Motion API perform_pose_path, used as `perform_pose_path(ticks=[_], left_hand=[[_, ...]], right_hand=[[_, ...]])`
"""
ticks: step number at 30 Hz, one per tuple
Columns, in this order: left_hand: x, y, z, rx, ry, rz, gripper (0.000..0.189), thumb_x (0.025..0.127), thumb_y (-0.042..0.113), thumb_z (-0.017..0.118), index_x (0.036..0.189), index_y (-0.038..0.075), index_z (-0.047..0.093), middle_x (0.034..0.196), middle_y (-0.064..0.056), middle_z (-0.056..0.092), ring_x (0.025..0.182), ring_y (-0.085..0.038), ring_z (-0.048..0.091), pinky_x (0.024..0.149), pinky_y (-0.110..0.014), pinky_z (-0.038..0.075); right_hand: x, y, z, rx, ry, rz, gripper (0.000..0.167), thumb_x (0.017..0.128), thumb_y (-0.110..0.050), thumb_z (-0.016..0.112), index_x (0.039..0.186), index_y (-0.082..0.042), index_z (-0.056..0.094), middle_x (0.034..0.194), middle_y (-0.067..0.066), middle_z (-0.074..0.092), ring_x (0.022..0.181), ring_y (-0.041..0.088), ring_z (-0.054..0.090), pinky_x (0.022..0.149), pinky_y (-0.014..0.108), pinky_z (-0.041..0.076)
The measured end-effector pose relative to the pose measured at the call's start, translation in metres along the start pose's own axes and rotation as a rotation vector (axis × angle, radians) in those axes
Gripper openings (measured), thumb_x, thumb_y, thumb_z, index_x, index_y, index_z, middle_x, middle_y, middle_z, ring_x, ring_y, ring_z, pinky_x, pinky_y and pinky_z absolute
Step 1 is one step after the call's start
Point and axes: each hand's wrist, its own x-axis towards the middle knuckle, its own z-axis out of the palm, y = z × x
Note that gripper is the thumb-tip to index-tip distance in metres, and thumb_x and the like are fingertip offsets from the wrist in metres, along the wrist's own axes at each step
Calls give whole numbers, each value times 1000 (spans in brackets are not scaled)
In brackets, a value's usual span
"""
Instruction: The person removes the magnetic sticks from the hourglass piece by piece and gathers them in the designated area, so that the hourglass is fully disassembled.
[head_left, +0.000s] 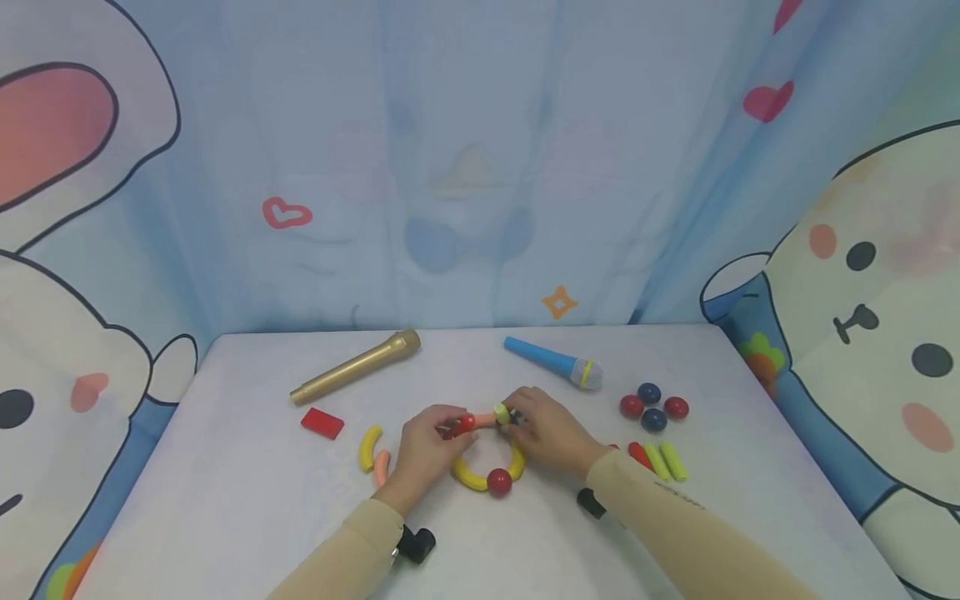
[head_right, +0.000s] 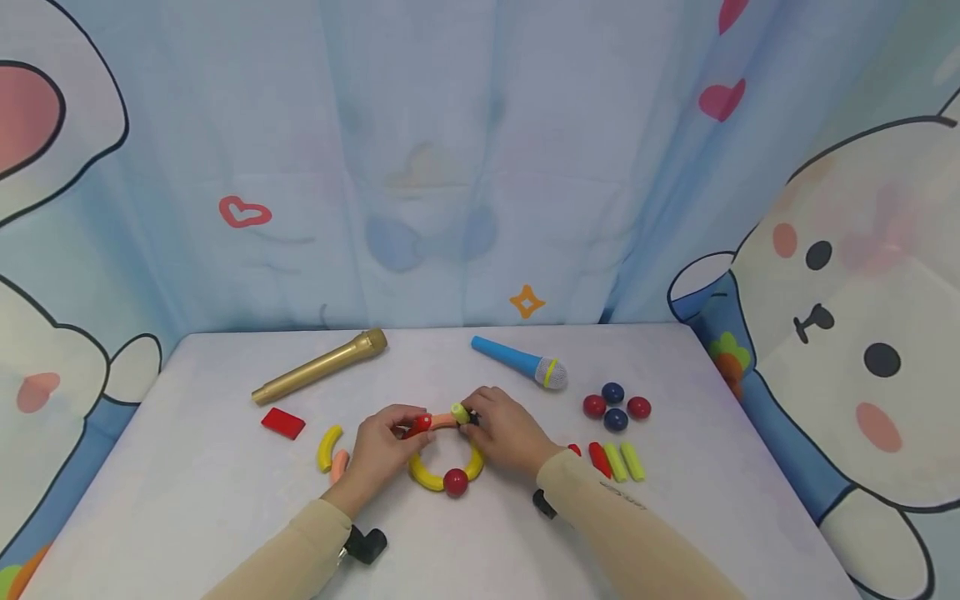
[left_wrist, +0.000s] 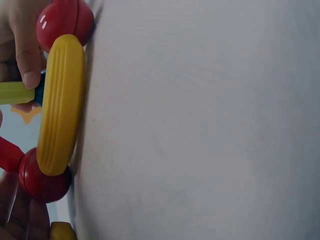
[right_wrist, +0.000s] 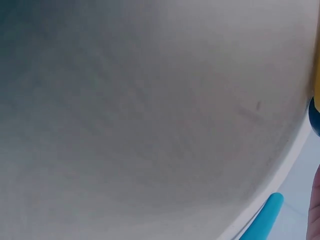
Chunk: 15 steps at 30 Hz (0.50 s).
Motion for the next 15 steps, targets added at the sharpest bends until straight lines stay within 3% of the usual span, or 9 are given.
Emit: perform_pose_path(ticks=[5, 11, 15], left_hand=[[0, 1, -1, 42, 5, -11, 26, 84, 22, 82, 108, 21, 74, 102, 8, 69, 96, -12, 65, 81, -28, 56], [1, 0, 0, 63, -5, 9, 27, 83, 20, 83, 108, 19, 74, 102, 7, 70, 97, -13, 66, 84, -29, 56], [2, 1, 0, 71, -14, 8, 27, 83, 20, 83, 109, 19, 73, 101, 8, 70, 97, -12, 66, 84, -30, 56]], right_hand=[[-1, -1, 0, 64, 2, 6, 34, 90, -20, 76, 122, -21, 63, 110, -13, 59, 92, 7, 56, 84, 26, 54], [0, 1, 1, 121, 2, 69, 31, 90, -14, 76, 117, -20, 61, 94, -13, 57, 79, 9, 55, 71, 22, 52], [0, 2, 0, 126, 10, 95, 32, 93, -12, 72, 121, -17, 57, 92, -10, 55, 79, 10, 54, 71, 24, 52]])
